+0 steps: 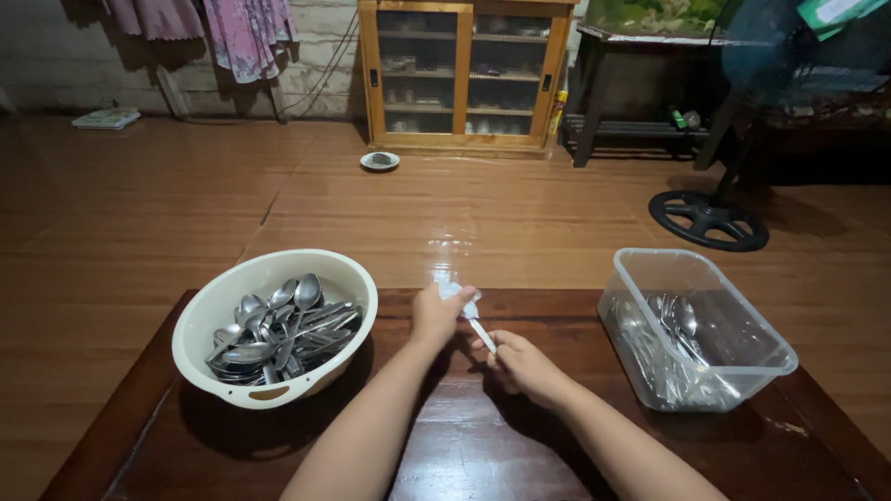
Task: The person wipes multiple metal spoons and forks with a white cloth, handling them one at a time from a white bowl and placing them into a clear plastic container. The person repeats this process for several utensils throughout the clip.
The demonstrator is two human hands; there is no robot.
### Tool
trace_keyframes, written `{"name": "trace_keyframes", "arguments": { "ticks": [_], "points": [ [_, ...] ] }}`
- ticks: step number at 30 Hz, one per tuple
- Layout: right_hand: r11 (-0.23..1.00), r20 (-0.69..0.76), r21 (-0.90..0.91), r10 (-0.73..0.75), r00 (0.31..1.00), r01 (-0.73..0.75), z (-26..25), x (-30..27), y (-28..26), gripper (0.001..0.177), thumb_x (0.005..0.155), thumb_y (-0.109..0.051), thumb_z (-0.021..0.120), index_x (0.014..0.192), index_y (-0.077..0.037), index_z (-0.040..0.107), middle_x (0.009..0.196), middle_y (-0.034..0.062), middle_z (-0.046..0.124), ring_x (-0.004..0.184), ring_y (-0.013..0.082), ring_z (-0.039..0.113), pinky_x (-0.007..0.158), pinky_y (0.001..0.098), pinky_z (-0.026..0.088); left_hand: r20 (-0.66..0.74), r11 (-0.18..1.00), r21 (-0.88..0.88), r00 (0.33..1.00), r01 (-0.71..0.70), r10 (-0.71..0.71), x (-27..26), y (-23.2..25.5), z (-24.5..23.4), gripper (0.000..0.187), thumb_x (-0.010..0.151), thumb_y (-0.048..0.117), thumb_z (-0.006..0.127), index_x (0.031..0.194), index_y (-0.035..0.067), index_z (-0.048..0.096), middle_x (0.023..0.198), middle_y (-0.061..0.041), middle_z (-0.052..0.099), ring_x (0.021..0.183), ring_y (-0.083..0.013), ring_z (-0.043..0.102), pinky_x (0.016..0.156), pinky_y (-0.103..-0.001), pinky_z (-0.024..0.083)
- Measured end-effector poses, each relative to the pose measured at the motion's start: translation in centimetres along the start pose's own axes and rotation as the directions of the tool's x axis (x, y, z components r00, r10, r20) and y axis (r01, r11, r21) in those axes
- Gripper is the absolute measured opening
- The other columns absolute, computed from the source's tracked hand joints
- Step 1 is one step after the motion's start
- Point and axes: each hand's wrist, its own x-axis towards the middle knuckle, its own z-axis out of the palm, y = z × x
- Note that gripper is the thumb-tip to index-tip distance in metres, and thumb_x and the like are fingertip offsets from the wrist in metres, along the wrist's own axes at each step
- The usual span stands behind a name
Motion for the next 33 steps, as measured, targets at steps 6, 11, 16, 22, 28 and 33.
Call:
{"name": "trace_keyframes", "arguments": {
  "ticks": [6, 11, 16, 22, 28, 33],
  "points": [
    [0.997, -0.103, 0.004, -0.074, 0.992, 0.075, 0.6, 0.2, 0.2, 0.047, 0.084, -0.004, 0.038, 0.124, -0.001, 0.062, 0.062, 0.0034, 0.036, 0.043, 0.0074, 0.03, 0.032, 0.0163, 0.024, 0.047, 0.992, -0.099, 0.996, 0.075, -0.07, 0.8, -1.9, 2.1, 0.038, 0.078, 0.034, 0.088, 0.103, 0.009, 0.075, 0.094, -0.008, 0.079, 0.098, -0.0255, 0.075, 0.077, -0.039, 0.059],
    [0.997, -0.11, -0.01, -0.074, 0.991, 0.074, 0.2, 0.6, 0.6, 0.046, 0.084, -0.005, 0.038, 0.123, -0.001, 0.062, 0.061, 0.0025, 0.035, 0.042, 0.0067, 0.028, 0.031, 0.0168, 0.022, 0.114, 0.993, 0.076, 0.989, 0.089, -0.097, 1.6, -2.8, 1.3, 0.045, 0.072, 0.045, 0.09, 0.099, 0.011, 0.076, 0.091, -0.008, 0.078, 0.096, -0.0283, 0.076, 0.078, -0.041, 0.059],
    [0.995, -0.1, -0.04, -0.09, 0.991, 0.086, 1.0, 0.4, 0.0, 0.045, 0.085, -0.004, 0.038, 0.121, 0.0, 0.064, 0.06, 0.0039, 0.036, 0.04, 0.0067, 0.028, 0.03, 0.0174, 0.022, -0.017, 0.952, 0.305, 1.0, -0.015, 0.021, -0.1, 0.2, -0.7, 0.049, 0.095, 0.055, 0.064, 0.08, 0.008, 0.07, 0.07, -0.009, 0.076, 0.072, -0.0213, 0.078, 0.063, -0.036, 0.062],
    [0.997, -0.101, -0.045, -0.067, 0.993, 0.063, 0.8, 0.1, 0.2, 0.044, 0.084, -0.004, 0.039, 0.12, 0.001, 0.065, 0.06, 0.0058, 0.039, 0.039, 0.0081, 0.03, 0.029, 0.0185, 0.023, -0.144, 0.991, 0.053, 0.981, -0.122, 0.128, -1.8, 2.3, -0.2, 0.028, 0.095, 0.028, 0.07, 0.093, 0.001, 0.07, 0.089, -0.023, 0.075, 0.097, -0.0422, 0.072, 0.075, -0.048, 0.057],
    [0.993, -0.111, -0.101, -0.064, 0.992, 0.052, 1.0, 0.2, 0.4, 0.054, 0.088, -0.006, 0.04, 0.14, -0.006, 0.053, 0.063, 0.008, 0.044, 0.041, 0.0103, 0.034, 0.03, 0.0187, 0.026, 0.087, 0.985, -0.123, 0.99, 0.121, -0.111, 2.7, -4.9, 1.7, 0.039, 0.064, 0.026, 0.096, 0.099, 0.015, 0.081, 0.088, -0.006, 0.08, 0.088, -0.0183, 0.077, 0.07, -0.033, 0.061],
    [0.987, -0.164, -0.114, -0.128, 0.978, 0.11, 0.2, 1.1, 1.3, 0.055, 0.093, -0.01, 0.038, 0.148, -0.015, 0.041, 0.064, 0.0129, 0.054, 0.041, 0.0155, 0.041, 0.03, 0.0219, 0.03, 0.085, 0.975, -0.072, 0.975, 0.21, -0.204, 1.8, -5.3, 3.5, 0.064, 0.06, 0.053, 0.098, 0.097, 0.006, 0.076, 0.082, -0.008, 0.076, 0.083, -0.0202, 0.074, 0.07, -0.037, 0.057]
  ]
}}
